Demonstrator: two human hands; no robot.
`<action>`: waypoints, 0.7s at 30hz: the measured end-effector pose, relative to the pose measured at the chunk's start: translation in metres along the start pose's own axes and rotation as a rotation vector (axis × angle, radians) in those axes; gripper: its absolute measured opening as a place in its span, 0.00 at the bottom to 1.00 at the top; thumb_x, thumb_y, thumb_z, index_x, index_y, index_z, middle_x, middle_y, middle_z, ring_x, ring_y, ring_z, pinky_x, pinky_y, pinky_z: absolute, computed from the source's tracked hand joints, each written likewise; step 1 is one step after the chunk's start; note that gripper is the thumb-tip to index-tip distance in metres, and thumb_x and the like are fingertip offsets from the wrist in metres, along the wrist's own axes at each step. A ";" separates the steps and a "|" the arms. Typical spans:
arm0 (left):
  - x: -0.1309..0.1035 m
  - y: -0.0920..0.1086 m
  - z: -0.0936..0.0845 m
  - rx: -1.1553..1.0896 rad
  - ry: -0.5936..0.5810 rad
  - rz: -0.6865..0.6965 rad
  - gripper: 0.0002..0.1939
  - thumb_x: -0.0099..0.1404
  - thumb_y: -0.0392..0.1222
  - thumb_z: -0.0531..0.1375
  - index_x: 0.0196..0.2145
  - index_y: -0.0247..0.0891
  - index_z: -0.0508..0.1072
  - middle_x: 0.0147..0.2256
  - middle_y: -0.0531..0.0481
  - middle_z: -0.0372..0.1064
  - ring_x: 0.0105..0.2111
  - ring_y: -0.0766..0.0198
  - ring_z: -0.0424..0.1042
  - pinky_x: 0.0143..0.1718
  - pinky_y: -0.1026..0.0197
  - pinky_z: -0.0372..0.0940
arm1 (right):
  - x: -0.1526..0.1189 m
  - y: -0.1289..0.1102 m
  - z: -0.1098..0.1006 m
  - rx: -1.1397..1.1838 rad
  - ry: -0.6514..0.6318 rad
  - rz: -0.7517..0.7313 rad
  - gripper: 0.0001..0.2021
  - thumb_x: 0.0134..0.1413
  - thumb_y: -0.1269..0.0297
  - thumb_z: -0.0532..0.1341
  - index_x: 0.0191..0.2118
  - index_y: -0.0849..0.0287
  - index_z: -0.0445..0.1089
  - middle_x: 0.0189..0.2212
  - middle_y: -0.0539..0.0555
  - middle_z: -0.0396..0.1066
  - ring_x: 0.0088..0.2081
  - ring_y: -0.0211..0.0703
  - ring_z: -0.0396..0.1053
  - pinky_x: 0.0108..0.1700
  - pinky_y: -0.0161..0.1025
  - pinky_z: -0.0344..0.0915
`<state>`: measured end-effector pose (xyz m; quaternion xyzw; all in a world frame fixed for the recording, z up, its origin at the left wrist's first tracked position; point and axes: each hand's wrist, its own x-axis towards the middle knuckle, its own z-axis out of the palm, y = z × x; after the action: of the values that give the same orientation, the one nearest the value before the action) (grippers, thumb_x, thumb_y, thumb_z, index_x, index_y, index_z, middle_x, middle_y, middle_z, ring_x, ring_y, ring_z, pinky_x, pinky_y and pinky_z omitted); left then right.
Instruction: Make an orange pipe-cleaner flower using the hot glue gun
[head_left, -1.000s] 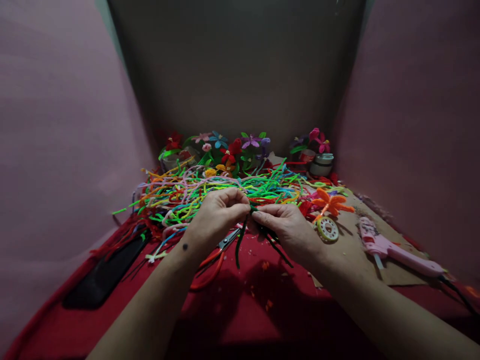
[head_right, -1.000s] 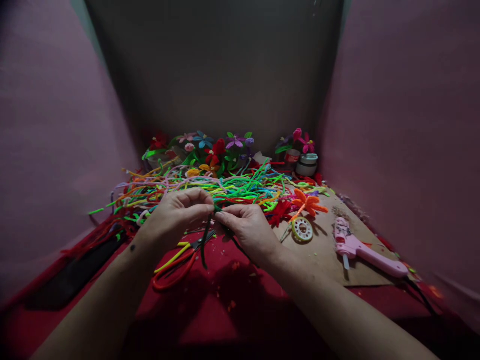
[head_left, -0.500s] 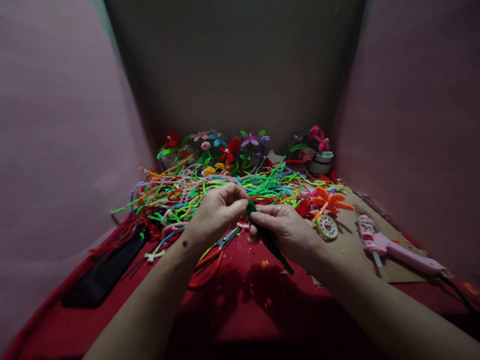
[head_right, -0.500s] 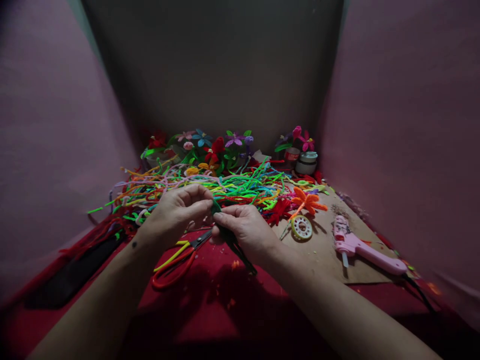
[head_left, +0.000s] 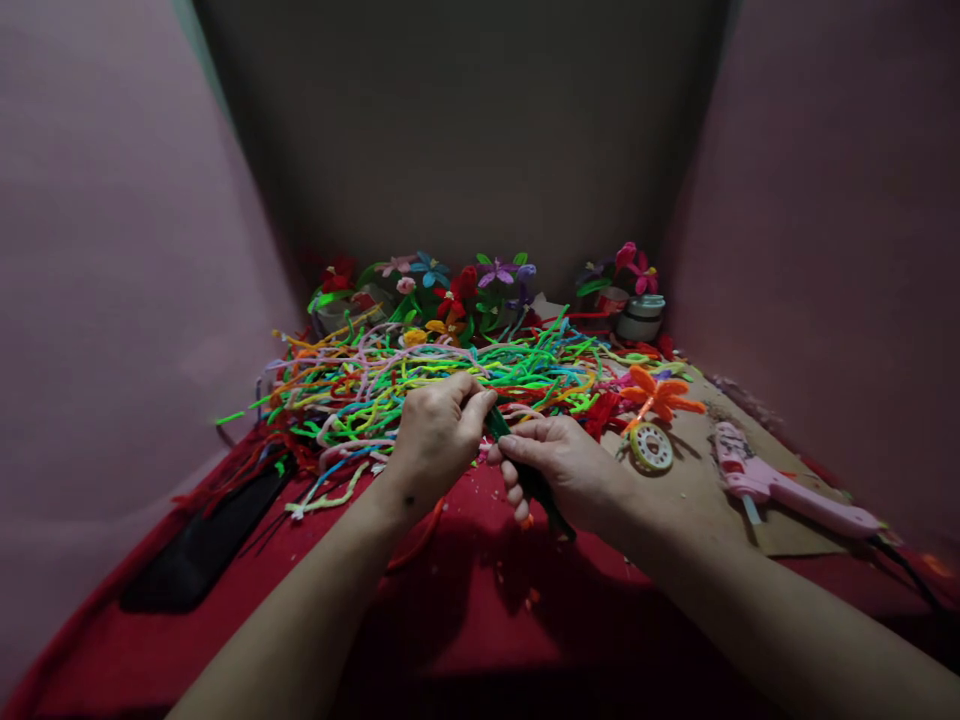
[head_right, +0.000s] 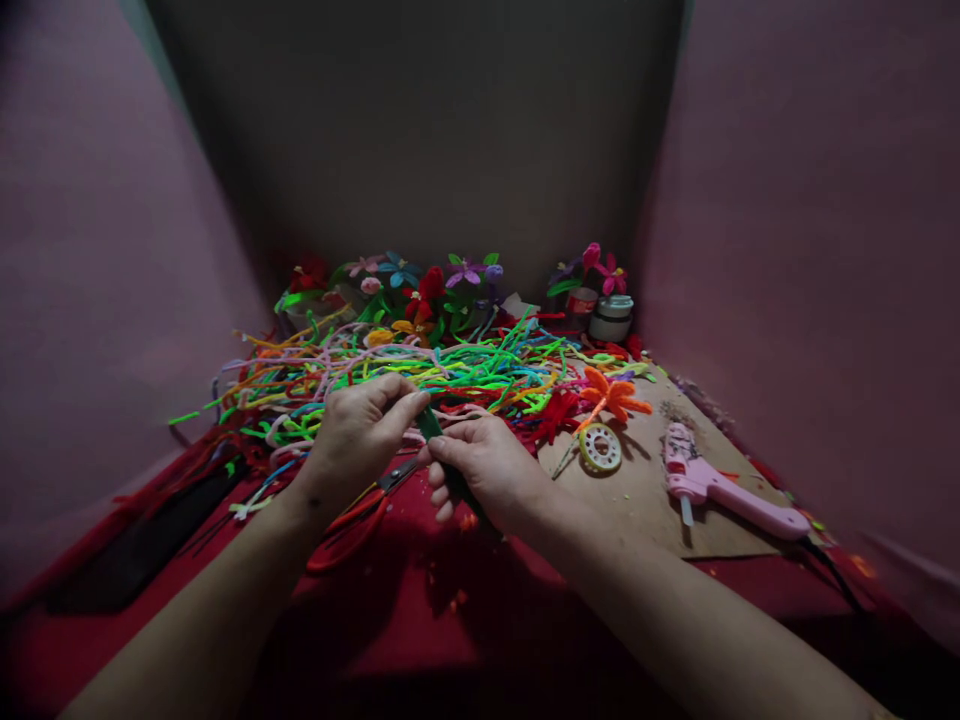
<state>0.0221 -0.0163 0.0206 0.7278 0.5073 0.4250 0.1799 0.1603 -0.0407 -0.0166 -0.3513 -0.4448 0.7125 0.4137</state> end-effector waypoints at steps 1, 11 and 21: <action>0.001 -0.001 -0.002 -0.080 -0.049 -0.049 0.11 0.55 0.43 0.57 0.19 0.36 0.66 0.17 0.56 0.59 0.19 0.71 0.57 0.23 0.67 0.53 | -0.001 -0.002 0.000 0.003 -0.003 0.001 0.07 0.49 0.67 0.58 0.26 0.66 0.67 0.15 0.47 0.63 0.15 0.32 0.63 0.15 0.30 0.64; 0.007 -0.010 -0.007 -0.491 -0.428 -0.275 0.12 0.53 0.47 0.59 0.23 0.35 0.66 0.15 0.58 0.56 0.14 0.74 0.51 0.17 0.68 0.45 | -0.009 -0.013 0.006 0.017 -0.036 0.043 0.07 0.51 0.69 0.57 0.25 0.65 0.65 0.12 0.47 0.63 0.13 0.31 0.62 0.13 0.27 0.61; 0.011 -0.013 -0.011 -0.541 -0.308 -0.315 0.11 0.53 0.46 0.60 0.22 0.37 0.65 0.13 0.60 0.50 0.13 0.75 0.47 0.15 0.68 0.43 | -0.004 -0.001 0.003 0.073 -0.042 0.103 0.06 0.51 0.70 0.57 0.27 0.66 0.66 0.14 0.50 0.67 0.15 0.36 0.67 0.18 0.34 0.68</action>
<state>0.0072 -0.0027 0.0224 0.6221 0.4491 0.3963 0.5043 0.1599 -0.0448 -0.0144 -0.3436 -0.4085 0.7557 0.3796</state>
